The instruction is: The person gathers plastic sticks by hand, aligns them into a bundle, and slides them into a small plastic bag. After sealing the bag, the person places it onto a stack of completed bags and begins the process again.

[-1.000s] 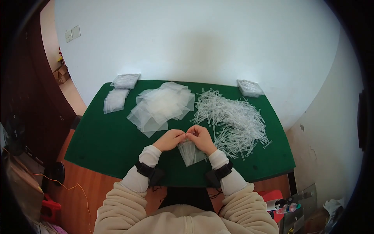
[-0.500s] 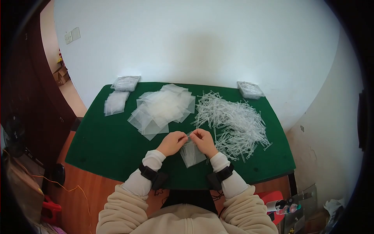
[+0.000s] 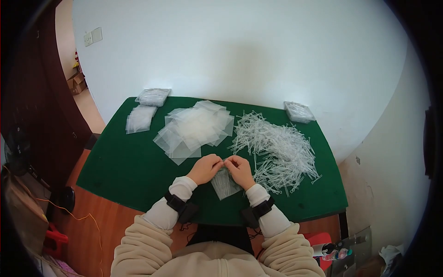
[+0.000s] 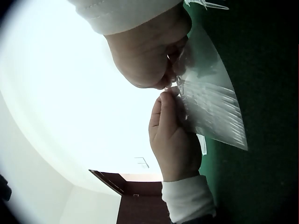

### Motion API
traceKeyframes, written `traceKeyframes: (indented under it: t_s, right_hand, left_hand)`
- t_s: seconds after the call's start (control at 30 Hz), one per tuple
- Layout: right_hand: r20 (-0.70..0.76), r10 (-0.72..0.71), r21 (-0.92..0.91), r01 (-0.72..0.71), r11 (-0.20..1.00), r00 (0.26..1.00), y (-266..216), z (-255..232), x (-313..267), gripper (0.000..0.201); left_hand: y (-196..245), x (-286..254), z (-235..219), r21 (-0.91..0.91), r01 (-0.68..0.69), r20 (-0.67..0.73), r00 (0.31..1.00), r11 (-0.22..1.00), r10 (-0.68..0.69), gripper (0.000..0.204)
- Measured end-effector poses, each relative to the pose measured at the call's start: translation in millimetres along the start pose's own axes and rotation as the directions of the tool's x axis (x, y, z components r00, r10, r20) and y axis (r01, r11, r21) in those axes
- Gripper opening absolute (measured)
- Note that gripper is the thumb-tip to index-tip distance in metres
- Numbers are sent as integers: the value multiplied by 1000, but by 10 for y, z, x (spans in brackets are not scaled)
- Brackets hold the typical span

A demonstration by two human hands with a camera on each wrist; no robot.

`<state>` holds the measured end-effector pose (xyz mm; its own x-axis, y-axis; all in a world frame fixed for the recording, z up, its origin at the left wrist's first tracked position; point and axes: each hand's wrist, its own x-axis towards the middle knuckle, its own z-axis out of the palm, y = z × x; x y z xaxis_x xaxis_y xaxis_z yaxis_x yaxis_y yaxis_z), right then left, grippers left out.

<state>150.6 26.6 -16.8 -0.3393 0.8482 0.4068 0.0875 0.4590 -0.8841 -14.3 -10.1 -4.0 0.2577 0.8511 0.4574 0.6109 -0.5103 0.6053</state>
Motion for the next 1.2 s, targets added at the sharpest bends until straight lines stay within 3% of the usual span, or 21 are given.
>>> traceKeyframes:
  t_s: [0.13, 0.27, 0.37, 0.4, 0.53, 0.63, 0.8, 0.9, 1.2]
  right_hand:
    - [5, 60, -42, -60, 997, 998, -12, -30, -1, 14]
    - [1, -6, 10, 6, 1000, 1000, 9, -12, -1, 10]
    - [32, -5, -4, 5, 1000, 999, 55, 7, -17, 10]
    - [48, 0, -16, 1, 1000, 999, 79, -3, -3, 10]
    - [63, 55, 50, -58, 997, 997, 161, 44, 1, 10]
    - [29, 50, 60, -52, 997, 998, 183, 104, 5, 10]
    - [56, 120, 122, -126, 985, 991, 150, 100, 0, 10]
    - [81, 156, 122, -165, 979, 984, 126, 62, 0, 10]
    - [84, 89, 10, -90, 996, 992, 125, 20, 3, 11]
  left_hand:
    - [-17, 47, -22, -7, -11, -15, 1000, 1000, 11, 18]
    - [-39, 159, -122, 17, -47, 166, 985, 999, 43, 21]
    - [-21, 178, -213, -175, 210, 412, 903, 962, -122, 24]
    - [-47, 194, -211, -171, 200, 420, 900, 965, -112, 24]
    - [-95, 118, -149, -385, 357, 413, 891, 851, -188, 25]
    - [-100, 107, -187, -345, 252, 339, 932, 904, -130, 25]
    - [-92, 85, -187, -333, 266, 321, 934, 905, -156, 24]
    - [-80, 61, -143, -271, 124, 215, 974, 955, -66, 22]
    - [-81, 44, -129, -251, 163, 197, 974, 954, -115, 21]
